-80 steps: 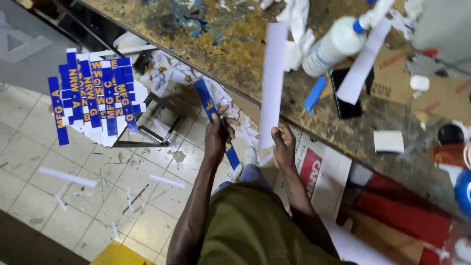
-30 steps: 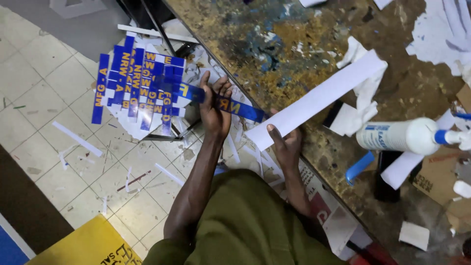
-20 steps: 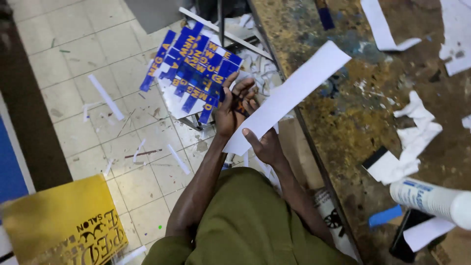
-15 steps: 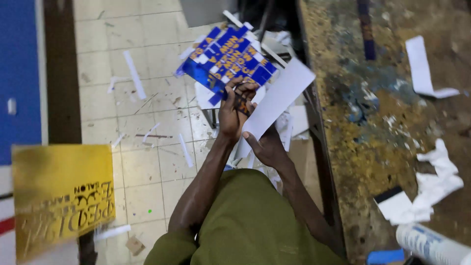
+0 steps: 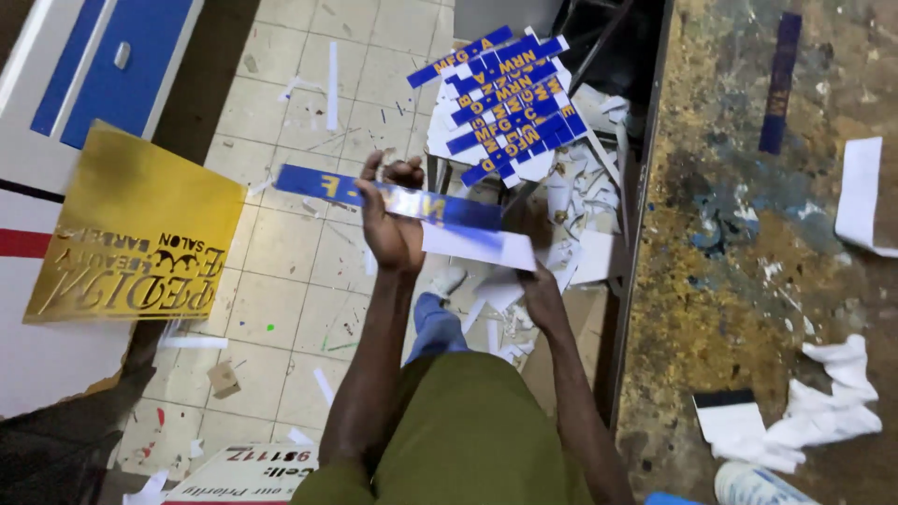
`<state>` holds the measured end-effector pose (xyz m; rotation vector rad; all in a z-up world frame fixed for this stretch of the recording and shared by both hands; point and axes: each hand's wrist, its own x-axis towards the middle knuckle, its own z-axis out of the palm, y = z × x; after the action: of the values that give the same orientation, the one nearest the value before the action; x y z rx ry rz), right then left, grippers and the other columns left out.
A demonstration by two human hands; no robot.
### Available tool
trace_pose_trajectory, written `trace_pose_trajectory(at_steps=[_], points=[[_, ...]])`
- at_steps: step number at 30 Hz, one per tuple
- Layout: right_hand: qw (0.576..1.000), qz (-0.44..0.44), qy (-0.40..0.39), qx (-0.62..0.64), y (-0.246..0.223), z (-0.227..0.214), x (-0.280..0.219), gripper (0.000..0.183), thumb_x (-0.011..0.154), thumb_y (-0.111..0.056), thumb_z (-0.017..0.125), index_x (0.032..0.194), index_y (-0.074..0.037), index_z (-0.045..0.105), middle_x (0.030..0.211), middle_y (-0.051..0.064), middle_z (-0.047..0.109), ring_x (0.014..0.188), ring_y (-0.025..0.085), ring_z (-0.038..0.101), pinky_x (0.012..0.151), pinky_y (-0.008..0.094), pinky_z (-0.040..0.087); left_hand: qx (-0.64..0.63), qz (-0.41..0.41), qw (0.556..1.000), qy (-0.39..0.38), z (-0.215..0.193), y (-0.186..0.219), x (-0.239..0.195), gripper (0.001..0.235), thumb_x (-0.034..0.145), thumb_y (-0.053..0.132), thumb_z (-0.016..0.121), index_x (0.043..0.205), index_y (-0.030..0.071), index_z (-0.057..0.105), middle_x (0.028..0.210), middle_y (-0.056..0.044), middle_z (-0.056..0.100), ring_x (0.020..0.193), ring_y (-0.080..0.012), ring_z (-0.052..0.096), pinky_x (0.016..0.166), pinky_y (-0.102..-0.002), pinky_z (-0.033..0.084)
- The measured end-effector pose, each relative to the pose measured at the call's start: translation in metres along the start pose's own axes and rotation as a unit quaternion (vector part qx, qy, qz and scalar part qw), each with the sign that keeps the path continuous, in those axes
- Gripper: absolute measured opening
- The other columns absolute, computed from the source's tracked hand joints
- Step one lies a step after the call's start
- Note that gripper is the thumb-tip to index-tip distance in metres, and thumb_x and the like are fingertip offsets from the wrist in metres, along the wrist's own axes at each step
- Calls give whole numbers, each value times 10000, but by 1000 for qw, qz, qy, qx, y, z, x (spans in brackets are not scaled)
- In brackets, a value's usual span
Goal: Peeling the backing paper off vinyl sign strips and spraying them with application fluid at a workbench.
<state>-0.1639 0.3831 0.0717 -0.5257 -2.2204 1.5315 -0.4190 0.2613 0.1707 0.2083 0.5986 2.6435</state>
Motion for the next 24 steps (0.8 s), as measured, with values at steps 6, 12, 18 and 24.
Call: trace_pose_trajectory(at_steps=[6, 12, 18, 24], points=[[807, 141, 238, 522, 3, -41, -61, 266, 1051, -178, 673, 1298, -135, 764, 1272, 58, 744, 1200, 299, 766, 1134, 493, 590, -8, -8, 998, -66, 28, -3, -21, 524, 1235, 521, 446, 1602, 163, 550, 1281, -122, 761, 1424, -312, 702, 1258, -396, 574], [779, 36, 177, 601, 13, -66, -64, 780, 1136, -156, 696, 1819, -168, 319, 1250, 151, 871, 1082, 241, 865, 940, 444, 726, -73, -95, 985, -122, 47, -47, -19, 553, 1244, 516, 422, 1693, 201, 488, 1292, -113, 742, 1448, -308, 697, 1291, -392, 568], [747, -29, 190, 636, 41, -76, -50, 201, 1103, -84, 608, 1255, -174, 703, 1438, 121, 733, 1371, 402, 715, 1126, 553, 573, -120, -164, 967, -151, 55, -83, 13, 592, 1232, 527, 427, 1745, 232, 446, 1288, -88, 756, 1435, -285, 710, 1283, -376, 580], [802, -68, 201, 559, -24, -78, 14, 197, 1113, -50, 671, 1306, -35, 633, 1072, 136, 722, 1162, 392, 781, 1092, 544, 638, -205, -211, 942, -163, 66, -117, 43, 571, 1237, 469, 485, 1745, 210, 465, 1300, -83, 761, 1447, -283, 683, 1280, -377, 566]])
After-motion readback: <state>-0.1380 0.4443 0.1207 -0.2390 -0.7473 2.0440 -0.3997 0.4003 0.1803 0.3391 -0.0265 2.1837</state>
